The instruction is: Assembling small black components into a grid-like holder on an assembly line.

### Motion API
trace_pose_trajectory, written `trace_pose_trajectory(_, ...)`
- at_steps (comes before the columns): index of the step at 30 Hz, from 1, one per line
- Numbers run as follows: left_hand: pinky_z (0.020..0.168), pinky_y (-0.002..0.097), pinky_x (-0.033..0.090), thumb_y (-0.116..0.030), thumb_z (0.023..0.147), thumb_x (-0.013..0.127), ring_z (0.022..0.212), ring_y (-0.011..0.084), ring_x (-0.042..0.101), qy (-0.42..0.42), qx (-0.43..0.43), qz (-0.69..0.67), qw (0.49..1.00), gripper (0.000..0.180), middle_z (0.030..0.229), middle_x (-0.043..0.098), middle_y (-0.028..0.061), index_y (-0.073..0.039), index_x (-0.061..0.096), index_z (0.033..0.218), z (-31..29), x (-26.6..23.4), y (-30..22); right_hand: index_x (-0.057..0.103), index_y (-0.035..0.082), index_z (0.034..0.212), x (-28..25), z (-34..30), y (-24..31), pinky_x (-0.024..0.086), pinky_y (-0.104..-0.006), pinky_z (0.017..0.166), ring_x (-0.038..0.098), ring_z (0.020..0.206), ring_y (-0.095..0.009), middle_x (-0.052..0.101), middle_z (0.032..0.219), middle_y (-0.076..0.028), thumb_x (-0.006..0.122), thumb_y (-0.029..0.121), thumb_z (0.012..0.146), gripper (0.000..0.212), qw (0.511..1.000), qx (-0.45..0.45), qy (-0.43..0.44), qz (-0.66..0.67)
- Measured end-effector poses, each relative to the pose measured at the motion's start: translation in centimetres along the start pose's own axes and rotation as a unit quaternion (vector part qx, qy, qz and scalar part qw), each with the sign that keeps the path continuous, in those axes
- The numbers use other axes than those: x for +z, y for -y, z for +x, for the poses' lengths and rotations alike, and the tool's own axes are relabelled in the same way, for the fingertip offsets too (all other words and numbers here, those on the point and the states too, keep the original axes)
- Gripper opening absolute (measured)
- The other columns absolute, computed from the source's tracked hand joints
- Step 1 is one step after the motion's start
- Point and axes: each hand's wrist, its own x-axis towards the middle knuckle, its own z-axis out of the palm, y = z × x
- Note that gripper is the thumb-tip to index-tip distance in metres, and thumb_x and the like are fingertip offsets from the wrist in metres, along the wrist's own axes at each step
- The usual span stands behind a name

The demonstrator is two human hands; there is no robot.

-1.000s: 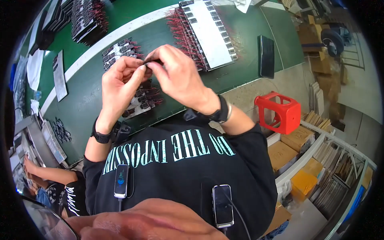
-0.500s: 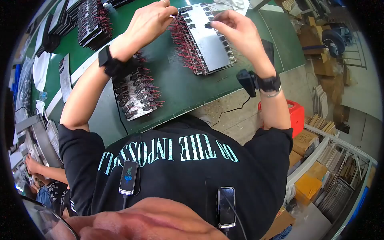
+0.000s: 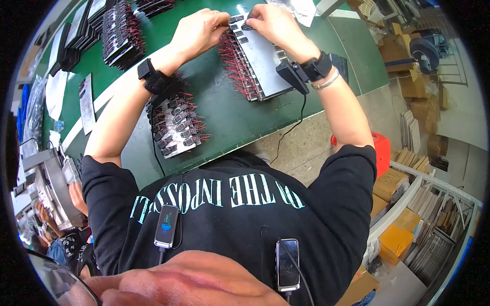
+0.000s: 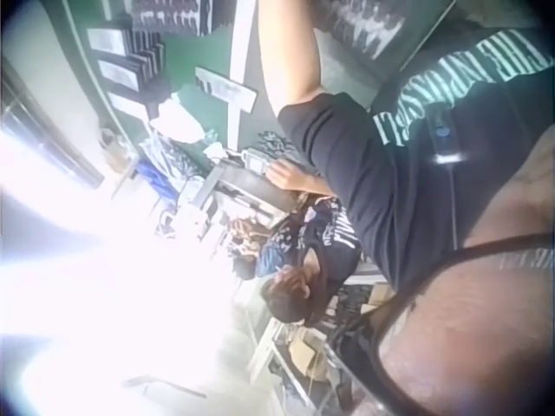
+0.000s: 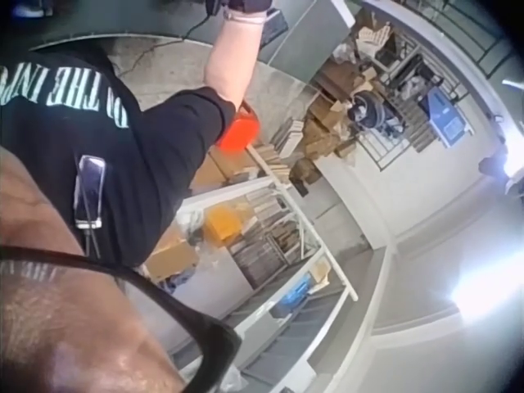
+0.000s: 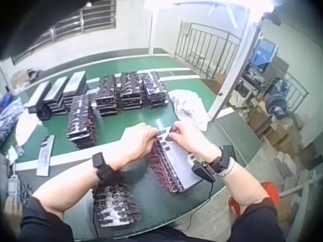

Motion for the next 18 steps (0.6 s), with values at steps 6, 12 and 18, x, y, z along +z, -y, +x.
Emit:
trace_pose_trajectory(6,0.074,0.0376,0.054,-0.022,0.088,0.064,0.095,0.0316,0.065,0.132,-0.198,-0.086,0.967,0.021,0.104,0.066,0.0182,-0.002,0.063,0.092,1.3,-7.7,-2.4,0.067,0.001,0.099,-0.1,0.0,-0.1,0.049,-0.0273,0.068,0.061,0.072,-0.009,0.066,0.078,-0.003,0.065,0.022,0.091,0.023,0.998,-0.012,-0.013,-0.067)
trace_pose_trajectory(12,0.065,0.034,0.052,-0.022,0.088,0.065,0.074,0.0244,0.066,-0.002,-0.118,-0.139,0.983,0.017,0.085,0.07,0.0077,-0.008,0.069,0.095,-3.4,-7.3,-0.2,0.068,0.003,0.1,1.0,1.0,-1.6,0.049,-0.0276,0.069,0.061,0.072,-0.01,0.066,0.078,-0.004,0.066,0.025,0.09,0.024,0.999,-0.029,-0.023,0.027)
trace_pose_trajectory(18,0.061,0.027,0.049,-0.017,0.087,0.069,0.07,0.0153,0.064,0.003,-0.186,-0.218,0.958,0.014,0.081,0.069,0.0055,-0.006,0.069,0.095,-7.6,-10.3,-3.5,0.068,0.003,0.101,1.3,0.5,-2.3,0.048,-0.0254,0.07,0.058,0.072,-0.009,0.064,0.083,-0.002,0.068,0.02,0.089,0.021,0.994,-0.074,-0.059,-0.048)
